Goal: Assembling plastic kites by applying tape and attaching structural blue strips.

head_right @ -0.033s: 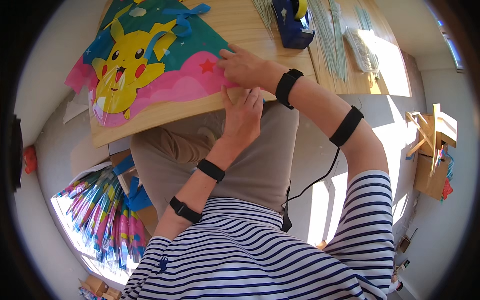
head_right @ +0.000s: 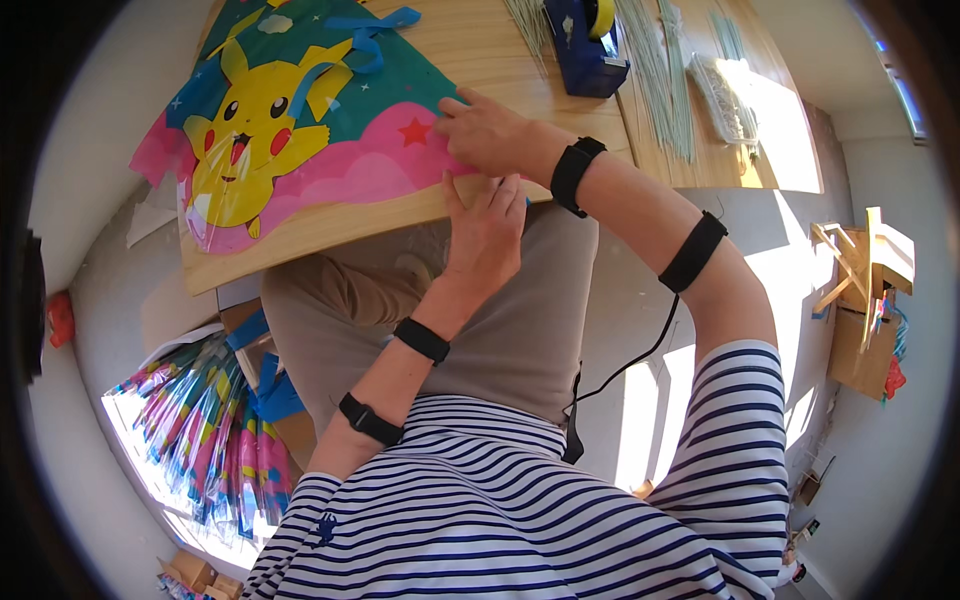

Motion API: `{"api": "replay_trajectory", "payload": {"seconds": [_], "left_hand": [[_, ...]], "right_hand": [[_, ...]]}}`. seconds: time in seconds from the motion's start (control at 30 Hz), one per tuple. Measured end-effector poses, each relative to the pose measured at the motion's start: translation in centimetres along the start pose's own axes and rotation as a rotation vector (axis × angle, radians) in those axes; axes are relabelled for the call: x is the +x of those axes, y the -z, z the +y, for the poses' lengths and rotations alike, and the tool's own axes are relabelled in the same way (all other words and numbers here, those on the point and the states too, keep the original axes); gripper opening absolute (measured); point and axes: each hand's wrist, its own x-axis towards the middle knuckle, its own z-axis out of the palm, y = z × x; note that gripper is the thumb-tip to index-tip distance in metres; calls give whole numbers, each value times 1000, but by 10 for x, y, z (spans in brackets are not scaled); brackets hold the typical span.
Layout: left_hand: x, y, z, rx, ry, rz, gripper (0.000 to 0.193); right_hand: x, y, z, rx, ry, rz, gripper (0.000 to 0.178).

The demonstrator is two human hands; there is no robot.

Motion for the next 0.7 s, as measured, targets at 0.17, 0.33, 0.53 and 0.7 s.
{"api": "replay_trajectory", "payload": {"seconds": [0.17, 0.33, 0.53, 0.7], "left_hand": [[1, 1, 0, 16, 2, -15, 43], [1, 1, 0, 18, -2, -25, 43], [1, 2, 2, 48, -7, -15, 40], [1, 5, 2, 28, -1, -36, 42]], "right_hand": [[3, 9, -1, -45, -92, -113, 10], [2, 23, -4, -2, -272, -248, 13], [-14, 9, 2, 228, -516, 130, 7], [-43, -1, -6, 472, -721, 344, 10]]}}
